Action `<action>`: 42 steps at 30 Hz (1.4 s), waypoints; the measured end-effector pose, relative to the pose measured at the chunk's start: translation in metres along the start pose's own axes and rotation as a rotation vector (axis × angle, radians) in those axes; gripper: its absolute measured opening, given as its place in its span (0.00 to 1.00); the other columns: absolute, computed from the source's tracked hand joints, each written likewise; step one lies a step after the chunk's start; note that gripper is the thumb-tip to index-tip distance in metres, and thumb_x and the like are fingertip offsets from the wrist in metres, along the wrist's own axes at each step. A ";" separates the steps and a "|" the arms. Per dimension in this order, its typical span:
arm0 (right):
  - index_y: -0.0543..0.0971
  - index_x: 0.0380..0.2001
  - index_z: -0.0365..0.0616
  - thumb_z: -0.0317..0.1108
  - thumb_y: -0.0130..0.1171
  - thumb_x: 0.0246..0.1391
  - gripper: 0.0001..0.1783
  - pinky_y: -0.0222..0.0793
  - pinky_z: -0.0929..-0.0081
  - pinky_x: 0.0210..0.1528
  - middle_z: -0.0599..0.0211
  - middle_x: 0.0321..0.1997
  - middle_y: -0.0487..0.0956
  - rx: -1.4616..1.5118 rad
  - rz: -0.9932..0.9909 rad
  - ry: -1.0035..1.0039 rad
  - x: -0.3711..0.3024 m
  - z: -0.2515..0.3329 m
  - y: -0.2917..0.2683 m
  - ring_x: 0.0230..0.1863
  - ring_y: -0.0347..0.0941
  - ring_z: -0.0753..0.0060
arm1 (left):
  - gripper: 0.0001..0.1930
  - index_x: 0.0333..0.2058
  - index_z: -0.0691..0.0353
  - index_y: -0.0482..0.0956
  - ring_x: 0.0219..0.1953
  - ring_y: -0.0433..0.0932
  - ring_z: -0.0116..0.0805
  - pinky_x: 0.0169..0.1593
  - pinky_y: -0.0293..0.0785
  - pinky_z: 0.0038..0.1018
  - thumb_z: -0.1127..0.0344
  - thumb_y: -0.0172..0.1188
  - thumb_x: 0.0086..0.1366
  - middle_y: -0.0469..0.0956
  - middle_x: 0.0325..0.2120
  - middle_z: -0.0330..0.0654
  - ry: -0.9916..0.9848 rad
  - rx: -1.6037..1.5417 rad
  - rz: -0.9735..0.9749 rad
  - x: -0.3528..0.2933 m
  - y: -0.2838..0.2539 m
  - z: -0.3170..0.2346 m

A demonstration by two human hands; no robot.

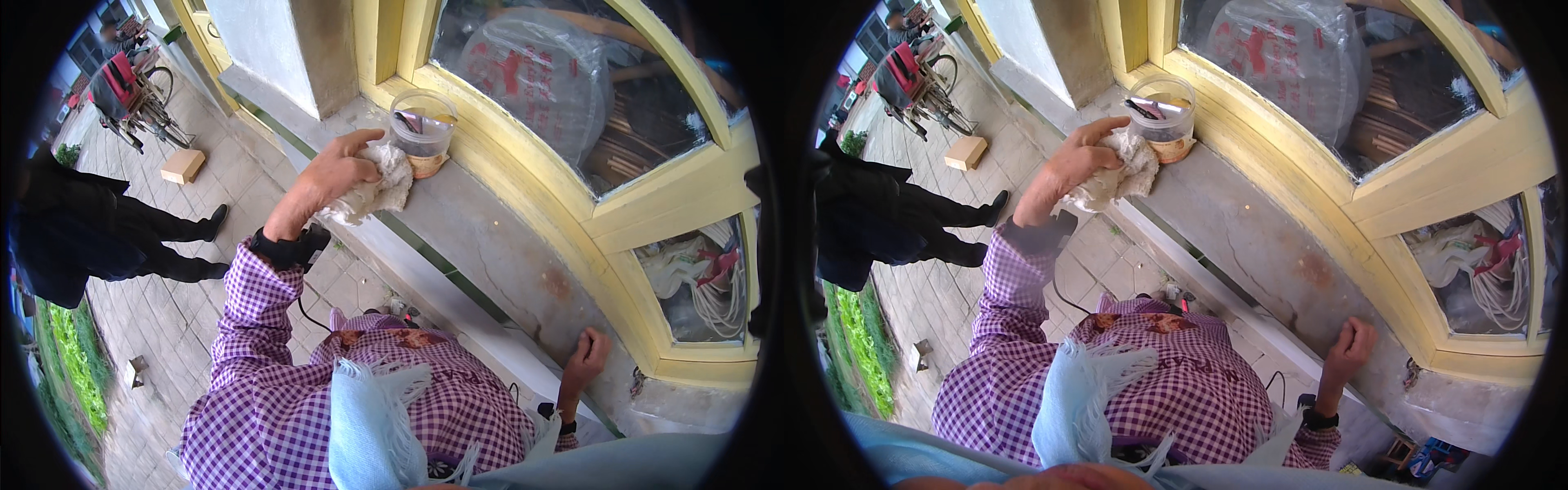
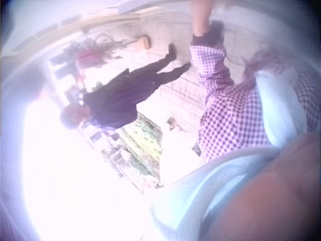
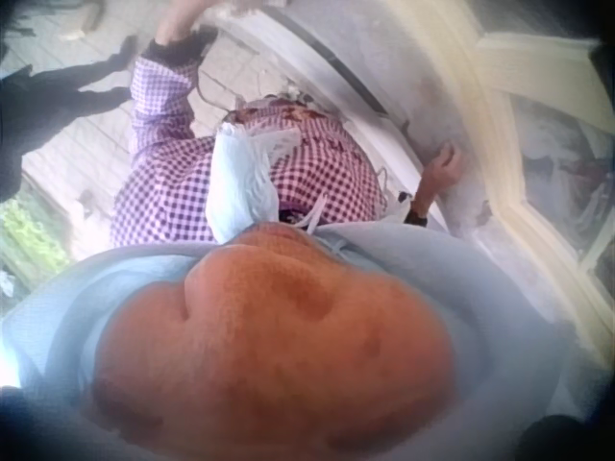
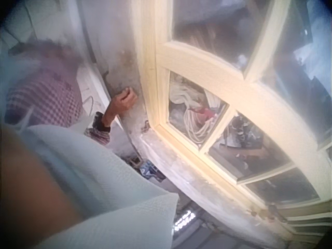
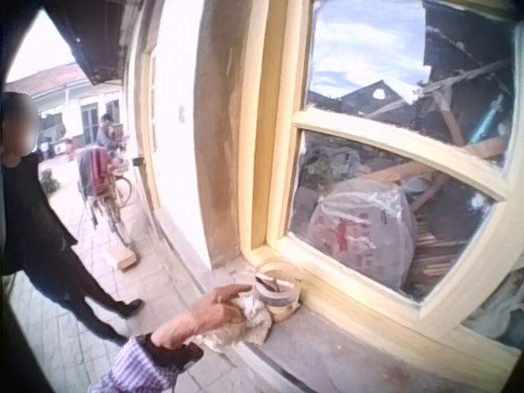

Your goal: The person wipes the yellow window frame and adjacent wall with a white cloth. They repeatedly rub the frame edges and the wall surface below the window, occasionally adjusting the cloth. A second person is visible nearby but does not assist.

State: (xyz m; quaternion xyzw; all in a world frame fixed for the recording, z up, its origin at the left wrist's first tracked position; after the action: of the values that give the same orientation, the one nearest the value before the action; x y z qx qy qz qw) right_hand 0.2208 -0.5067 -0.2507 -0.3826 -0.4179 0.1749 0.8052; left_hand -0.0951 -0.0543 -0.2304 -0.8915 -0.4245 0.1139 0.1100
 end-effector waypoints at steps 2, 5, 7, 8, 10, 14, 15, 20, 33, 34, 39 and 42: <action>0.77 0.37 0.36 0.22 0.57 0.61 0.02 0.69 0.62 0.46 0.54 0.35 0.76 0.045 -0.011 0.023 0.000 -0.003 0.000 0.41 0.72 0.52 | 0.30 0.59 0.68 0.78 0.47 0.79 0.33 0.53 0.73 0.25 0.75 0.61 0.54 0.82 0.46 0.44 -0.037 -0.011 -0.032 -0.009 -0.027 -0.005; 0.77 0.37 0.36 0.22 0.56 0.61 0.02 0.69 0.61 0.46 0.54 0.36 0.75 0.012 -0.009 0.010 0.000 -0.002 0.000 0.41 0.72 0.51 | 0.22 0.54 0.67 0.81 0.42 0.81 0.31 0.47 0.76 0.23 0.74 0.62 0.59 0.83 0.42 0.42 0.026 -0.160 -0.351 -0.022 -0.083 -0.026; 0.77 0.37 0.36 0.22 0.56 0.61 0.02 0.69 0.61 0.46 0.54 0.36 0.75 0.007 -0.017 -0.002 0.000 -0.002 -0.001 0.41 0.72 0.51 | 0.17 0.51 0.66 0.82 0.38 0.82 0.29 0.44 0.79 0.24 0.73 0.62 0.62 0.84 0.39 0.43 0.268 -0.293 -0.597 -0.027 -0.110 -0.053; 0.77 0.37 0.36 0.22 0.56 0.61 0.02 0.69 0.61 0.46 0.54 0.36 0.75 0.015 -0.023 -0.001 0.000 -0.002 -0.001 0.41 0.72 0.50 | 0.15 0.49 0.66 0.82 0.37 0.82 0.29 0.42 0.81 0.26 0.72 0.62 0.63 0.84 0.37 0.44 0.476 -0.300 -0.682 -0.026 -0.119 -0.075; 0.77 0.37 0.36 0.21 0.56 0.61 0.02 0.69 0.60 0.46 0.54 0.36 0.75 0.008 -0.024 -0.005 0.000 -0.002 -0.001 0.41 0.72 0.50 | 0.14 0.49 0.66 0.82 0.37 0.82 0.29 0.43 0.81 0.27 0.71 0.62 0.65 0.84 0.37 0.41 0.677 -0.095 -0.851 -0.025 -0.130 -0.115; 0.77 0.36 0.36 0.21 0.56 0.61 0.02 0.69 0.60 0.46 0.54 0.35 0.75 -0.015 -0.031 0.004 0.000 -0.001 -0.002 0.41 0.71 0.50 | 0.14 0.49 0.62 0.83 0.40 0.80 0.31 0.45 0.77 0.27 0.72 0.66 0.64 0.82 0.39 0.38 1.103 0.003 -0.924 0.009 -0.126 -0.188; 0.77 0.36 0.36 0.21 0.56 0.61 0.02 0.69 0.60 0.46 0.54 0.35 0.75 -0.026 -0.034 0.006 0.000 -0.001 -0.003 0.41 0.71 0.50 | 0.17 0.48 0.61 0.83 0.46 0.80 0.48 0.51 0.78 0.33 0.79 0.65 0.59 0.76 0.48 0.52 1.179 -0.303 -0.728 0.035 -0.122 -0.201; 0.77 0.36 0.36 0.21 0.56 0.61 0.01 0.68 0.60 0.45 0.55 0.35 0.75 -0.026 -0.034 0.015 -0.004 -0.003 -0.003 0.40 0.70 0.50 | 0.17 0.48 0.63 0.84 0.47 0.80 0.43 0.52 0.76 0.30 0.78 0.68 0.59 0.79 0.39 0.45 1.220 0.455 -1.008 0.054 -0.085 -0.221; 0.78 0.36 0.36 0.21 0.57 0.61 0.02 0.70 0.61 0.46 0.54 0.36 0.77 -0.059 -0.039 0.022 -0.004 -0.005 -0.004 0.41 0.73 0.51 | 0.22 0.47 0.47 0.87 0.46 0.75 0.47 0.48 0.76 0.40 0.77 0.67 0.55 0.74 0.39 0.41 0.879 0.905 -0.849 0.079 -0.041 -0.082; 0.78 0.36 0.36 0.21 0.58 0.61 0.01 0.70 0.60 0.47 0.54 0.36 0.77 -0.061 -0.036 0.024 -0.004 -0.004 -0.003 0.41 0.72 0.51 | 0.21 0.46 0.46 0.86 0.47 0.75 0.50 0.47 0.77 0.42 0.77 0.67 0.55 0.73 0.40 0.42 0.842 0.888 -0.824 0.082 -0.038 -0.070; 0.78 0.36 0.36 0.22 0.58 0.61 0.01 0.69 0.59 0.47 0.55 0.36 0.77 -0.075 -0.042 -0.011 -0.003 -0.002 -0.004 0.41 0.72 0.50 | 0.17 0.44 0.51 0.88 0.47 0.77 0.54 0.49 0.78 0.43 0.75 0.62 0.56 0.73 0.41 0.49 0.735 1.038 -0.651 0.089 -0.021 -0.035; 0.78 0.36 0.37 0.22 0.58 0.61 0.02 0.68 0.59 0.48 0.55 0.36 0.77 -0.086 -0.056 -0.023 -0.004 -0.002 -0.005 0.42 0.72 0.50 | 0.17 0.44 0.51 0.88 0.47 0.78 0.56 0.51 0.78 0.45 0.75 0.62 0.57 0.73 0.42 0.51 0.640 1.050 -0.526 0.097 -0.026 -0.032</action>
State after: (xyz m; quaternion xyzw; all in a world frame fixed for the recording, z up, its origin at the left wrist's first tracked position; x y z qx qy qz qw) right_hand 0.2201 -0.5132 -0.2498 -0.4030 -0.4446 0.1387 0.7878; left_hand -0.0454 0.0341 -0.2028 -0.5761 -0.4624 0.0047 0.6740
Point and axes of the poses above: each hand's wrist, its own x-axis towards the middle knuckle, its own y-axis out of the palm, z = x × y, the point moved 7 cm from there along x, towards the middle knuckle
